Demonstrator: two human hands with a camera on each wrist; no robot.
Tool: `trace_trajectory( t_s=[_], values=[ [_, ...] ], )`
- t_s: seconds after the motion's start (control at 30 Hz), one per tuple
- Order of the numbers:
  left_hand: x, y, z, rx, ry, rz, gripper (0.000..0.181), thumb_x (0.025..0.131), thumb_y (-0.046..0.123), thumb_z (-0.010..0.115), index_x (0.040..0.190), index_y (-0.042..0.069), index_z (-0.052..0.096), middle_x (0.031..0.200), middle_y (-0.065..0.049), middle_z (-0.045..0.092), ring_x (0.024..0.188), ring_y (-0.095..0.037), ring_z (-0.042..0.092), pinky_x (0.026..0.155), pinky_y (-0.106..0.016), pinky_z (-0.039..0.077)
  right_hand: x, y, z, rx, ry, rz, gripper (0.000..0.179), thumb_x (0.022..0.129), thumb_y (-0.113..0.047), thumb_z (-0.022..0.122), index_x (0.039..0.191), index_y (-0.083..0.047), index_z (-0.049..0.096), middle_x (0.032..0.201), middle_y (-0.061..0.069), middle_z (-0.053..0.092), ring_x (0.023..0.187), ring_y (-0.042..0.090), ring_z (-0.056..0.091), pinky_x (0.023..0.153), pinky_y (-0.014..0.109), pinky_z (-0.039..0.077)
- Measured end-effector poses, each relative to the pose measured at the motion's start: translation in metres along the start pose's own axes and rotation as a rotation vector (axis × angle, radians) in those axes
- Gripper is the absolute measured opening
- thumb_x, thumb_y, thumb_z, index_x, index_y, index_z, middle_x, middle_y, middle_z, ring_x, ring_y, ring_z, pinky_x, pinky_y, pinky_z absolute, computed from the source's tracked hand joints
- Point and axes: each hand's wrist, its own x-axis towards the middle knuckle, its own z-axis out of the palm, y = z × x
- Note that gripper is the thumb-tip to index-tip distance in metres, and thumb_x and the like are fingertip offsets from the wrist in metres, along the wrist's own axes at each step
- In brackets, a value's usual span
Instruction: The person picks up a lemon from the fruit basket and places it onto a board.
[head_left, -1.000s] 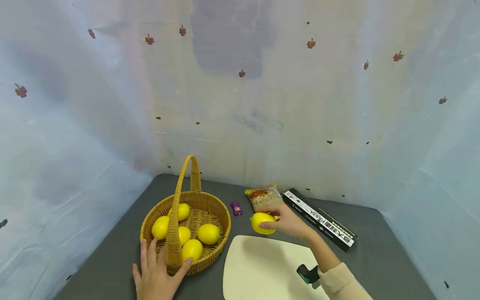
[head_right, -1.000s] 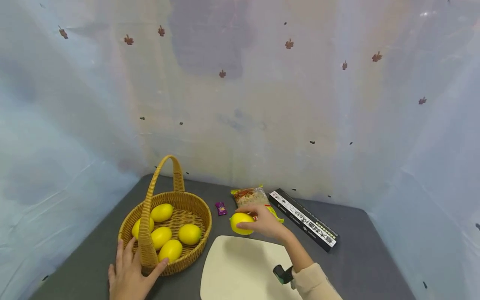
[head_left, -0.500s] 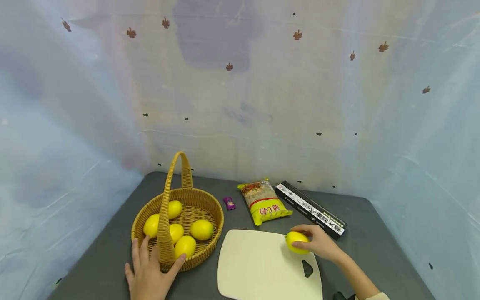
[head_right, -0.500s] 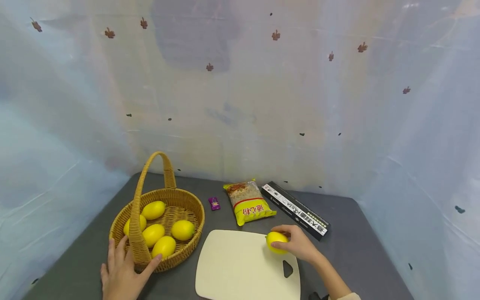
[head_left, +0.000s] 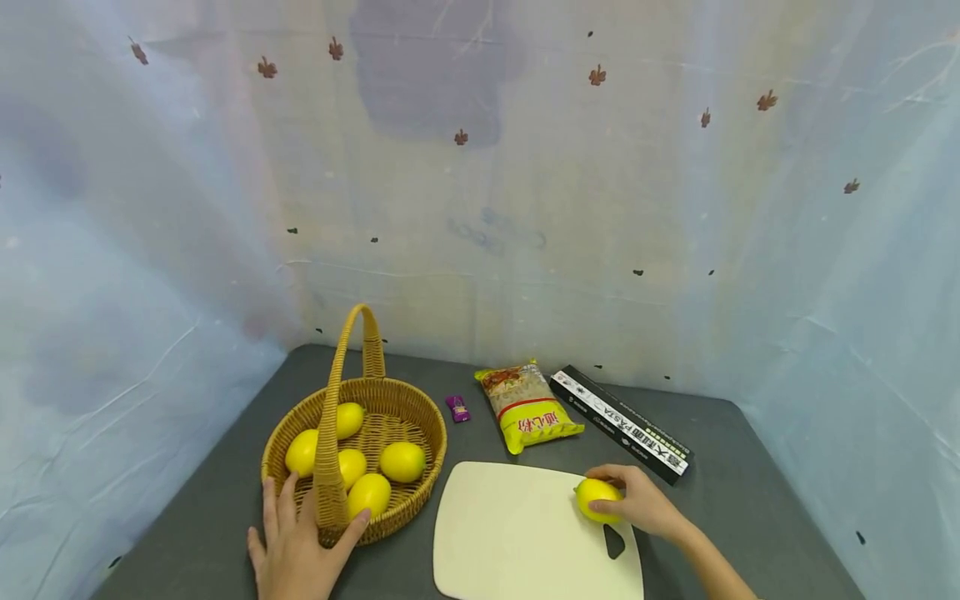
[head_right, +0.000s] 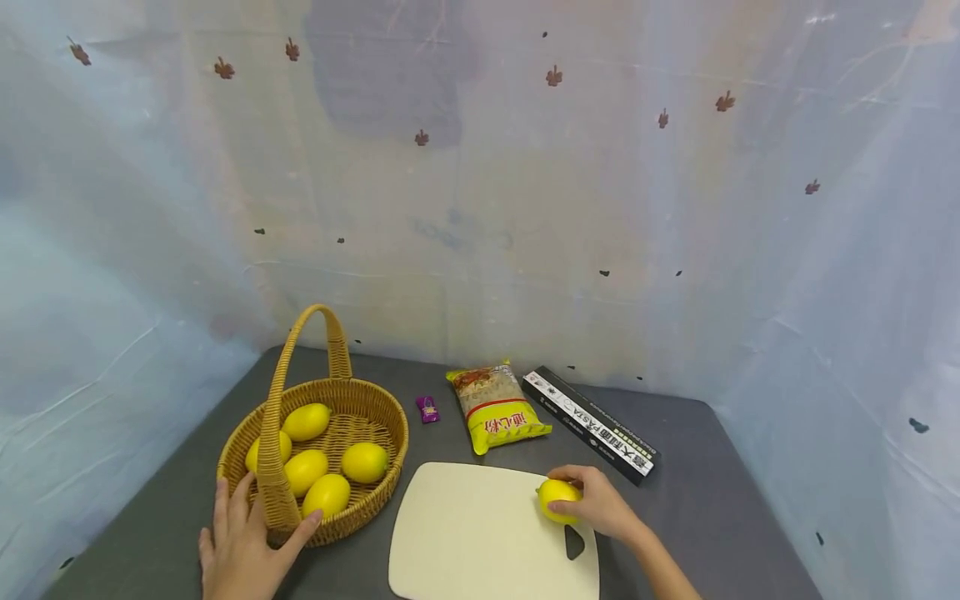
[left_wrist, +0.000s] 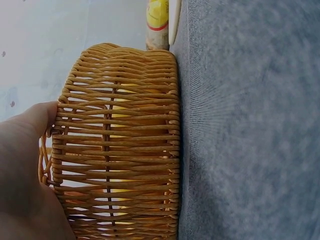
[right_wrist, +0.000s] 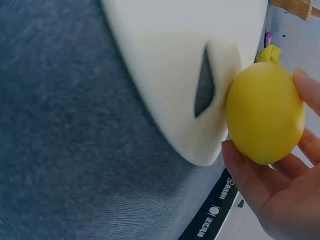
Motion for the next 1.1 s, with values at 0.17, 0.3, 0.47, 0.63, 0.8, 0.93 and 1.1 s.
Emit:
trace_trajectory(
  t_s=[0.17,0.3,0.47,0.63,0.8,0.93,1.1],
  values=[
    [0.0,0.0,0.0,0.004,0.001,0.001,0.102,0.08,0.078,0.061,0.146,0.001,0.046,0.159,-0.028,0.009,0.149,-0.043,-0.016,0.103,-0.082,-0.003,0.0,0.002,-0.001,0.02,-0.019,-0.011,0.045,0.088,-0.016,0.077,0.123,0.008,0.062,0.117,0.016,0.065,0.095,0.024,0.061,0.077,0.026,0.054],
    [0.0,0.001,0.0,0.004,0.01,0.001,0.101,0.08,0.077,0.061,0.145,0.001,0.047,0.159,-0.028,0.009,0.149,-0.043,-0.016,0.103,-0.082,-0.003,0.001,0.002,-0.001,0.016,-0.033,-0.036,0.049,0.088,-0.017,0.076,0.126,0.008,0.059,0.12,0.018,0.064,0.103,0.031,0.062,0.084,0.029,0.054],
    [-0.001,0.001,0.0,-0.002,0.021,0.007,0.1,0.08,0.076,0.063,0.144,0.002,0.047,0.158,-0.028,0.011,0.149,-0.044,-0.015,0.102,-0.082,-0.002,0.001,0.002,0.001,0.017,-0.044,-0.047,0.054,0.088,-0.018,0.077,0.131,0.008,0.056,0.123,0.02,0.063,0.11,0.036,0.059,0.089,0.033,0.052],
    [0.0,0.001,0.0,-0.001,0.017,0.004,0.1,0.079,0.077,0.063,0.144,0.002,0.047,0.158,-0.028,0.011,0.149,-0.044,-0.014,0.103,-0.082,-0.002,0.0,-0.001,0.002,0.045,-0.051,-0.04,0.053,0.088,-0.015,0.077,0.13,0.009,0.057,0.122,0.023,0.063,0.107,0.035,0.059,0.085,0.032,0.053],
    [0.001,0.002,-0.001,0.003,0.006,-0.001,0.101,0.079,0.077,0.063,0.145,0.002,0.047,0.159,-0.028,0.01,0.149,-0.045,-0.014,0.103,-0.082,-0.003,0.0,-0.003,0.002,0.029,-0.053,-0.021,0.051,0.089,-0.018,0.076,0.13,0.007,0.059,0.122,0.021,0.064,0.11,0.035,0.059,0.09,0.04,0.052],
    [0.001,0.002,-0.001,0.004,-0.01,-0.008,0.105,0.079,0.078,0.062,0.15,0.002,0.041,0.159,-0.029,0.009,0.148,-0.046,-0.014,0.104,-0.082,-0.004,0.002,-0.004,0.001,0.034,-0.058,-0.007,0.05,0.091,-0.019,0.074,0.13,0.008,0.058,0.124,0.021,0.063,0.112,0.037,0.058,0.095,0.05,0.049],
    [0.002,0.001,-0.001,0.0,-0.017,-0.019,0.107,0.079,0.079,0.061,0.151,0.002,0.039,0.159,-0.029,0.009,0.148,-0.046,-0.014,0.103,-0.081,-0.004,0.008,-0.008,-0.005,0.095,-0.077,-0.021,0.048,0.096,-0.017,0.068,0.132,0.012,0.055,0.127,0.028,0.06,0.114,0.043,0.059,0.096,0.057,0.049]
  ],
)
